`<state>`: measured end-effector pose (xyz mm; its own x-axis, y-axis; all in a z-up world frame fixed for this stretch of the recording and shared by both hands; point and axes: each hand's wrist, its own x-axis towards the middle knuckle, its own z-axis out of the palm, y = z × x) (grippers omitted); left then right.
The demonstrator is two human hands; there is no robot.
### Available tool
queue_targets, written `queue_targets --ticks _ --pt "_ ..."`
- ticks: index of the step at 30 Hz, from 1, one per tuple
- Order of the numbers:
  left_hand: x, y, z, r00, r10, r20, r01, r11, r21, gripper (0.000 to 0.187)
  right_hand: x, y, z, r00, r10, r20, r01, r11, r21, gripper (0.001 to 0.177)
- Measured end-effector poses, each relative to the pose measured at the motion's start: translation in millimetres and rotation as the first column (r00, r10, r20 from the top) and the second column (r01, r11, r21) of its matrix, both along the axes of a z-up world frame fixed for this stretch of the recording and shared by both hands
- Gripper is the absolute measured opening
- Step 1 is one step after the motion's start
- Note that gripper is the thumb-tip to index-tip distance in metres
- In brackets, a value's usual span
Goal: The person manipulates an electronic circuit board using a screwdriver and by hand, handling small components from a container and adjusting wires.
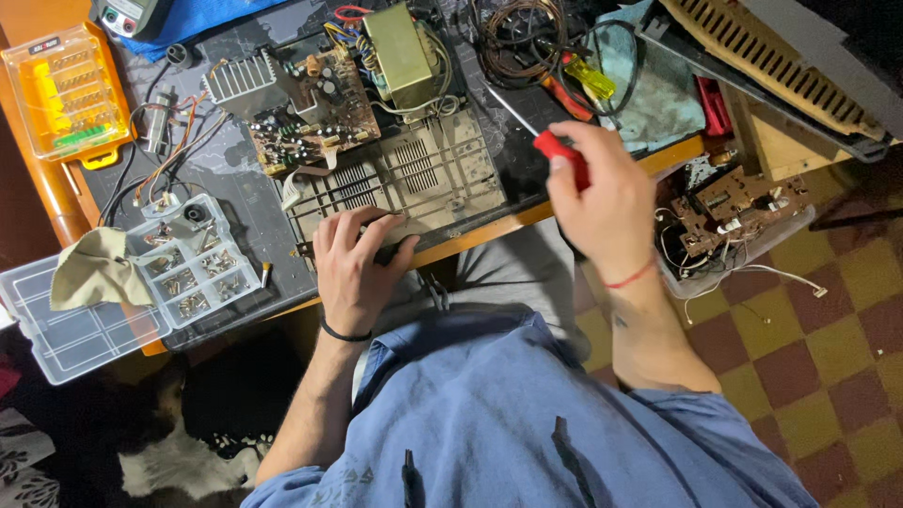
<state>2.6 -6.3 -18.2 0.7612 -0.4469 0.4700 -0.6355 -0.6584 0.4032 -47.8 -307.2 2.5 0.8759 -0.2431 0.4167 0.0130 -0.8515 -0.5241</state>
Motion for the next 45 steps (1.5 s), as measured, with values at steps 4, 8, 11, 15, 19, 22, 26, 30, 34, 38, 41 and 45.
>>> queue_targets --ticks 4,8,11,15,19,22,26,30,34,38,41,45 --pt "0 0 -2 1.0 0.0 0.012 0.0 1.0 0.001 0.027 13 35 7 1.0 -0.017 0.01 0.017 1.0 -0.01 0.027" --pt "0 1 -3 1.0 0.004 0.023 -0.004 1.0 0.002 0.027 20 46 -1 0.995 -0.094 -0.041 0.09 0.992 -0.086 0.028" --pt "-1 0 -2 0.999 0.01 0.031 -0.011 1.0 0.007 0.027 20 42 -12 0.993 -0.109 -0.053 0.101 0.985 -0.142 0.026" --pt "0 0 -1 0.999 0.013 0.031 -0.013 1.0 0.002 0.028 18 36 -13 0.996 -0.074 -0.047 0.066 0.986 -0.153 0.019" --pt "0 0 -1 1.0 0.008 0.025 -0.008 1.0 -0.001 0.027 18 34 -9 0.997 -0.065 -0.042 0.059 0.991 -0.118 0.02" --pt "0 0 1 1.0 -0.003 -0.011 0.003 1.0 -0.013 0.027 19 32 -5 0.999 -0.014 0.04 0.02 0.989 -0.144 0.019" --pt "-4 1 8 0.999 -0.006 -0.035 0.005 1.0 -0.019 0.026 19 30 -6 0.974 0.163 0.155 -0.14 0.979 -0.148 0.017" --pt "-12 15 17 1.0 -0.013 -0.029 0.012 1.0 -0.028 0.027 19 27 -13 0.948 0.278 0.156 -0.254 0.954 -0.158 0.02" --pt "-14 46 22 0.996 0.07 -0.051 -0.072 0.997 -0.03 0.02 19 20 -21 0.92 0.346 0.186 -0.304 0.927 -0.219 0.02" --pt "-11 66 17 0.986 0.164 -0.034 -0.165 0.986 -0.031 0.023 22 17 -23 0.903 0.379 0.204 -0.32 0.908 -0.27 0.015" --pt "-10 65 19 0.983 0.184 -0.018 -0.184 0.982 -0.034 0.023 22 19 -24 0.903 0.381 0.199 -0.323 0.907 -0.269 0.015" --pt "-3 69 14 0.977 0.214 -0.02 -0.215 0.976 -0.032 0.022 18 26 -24 0.925 0.336 0.178 -0.283 0.921 -0.268 0.015"
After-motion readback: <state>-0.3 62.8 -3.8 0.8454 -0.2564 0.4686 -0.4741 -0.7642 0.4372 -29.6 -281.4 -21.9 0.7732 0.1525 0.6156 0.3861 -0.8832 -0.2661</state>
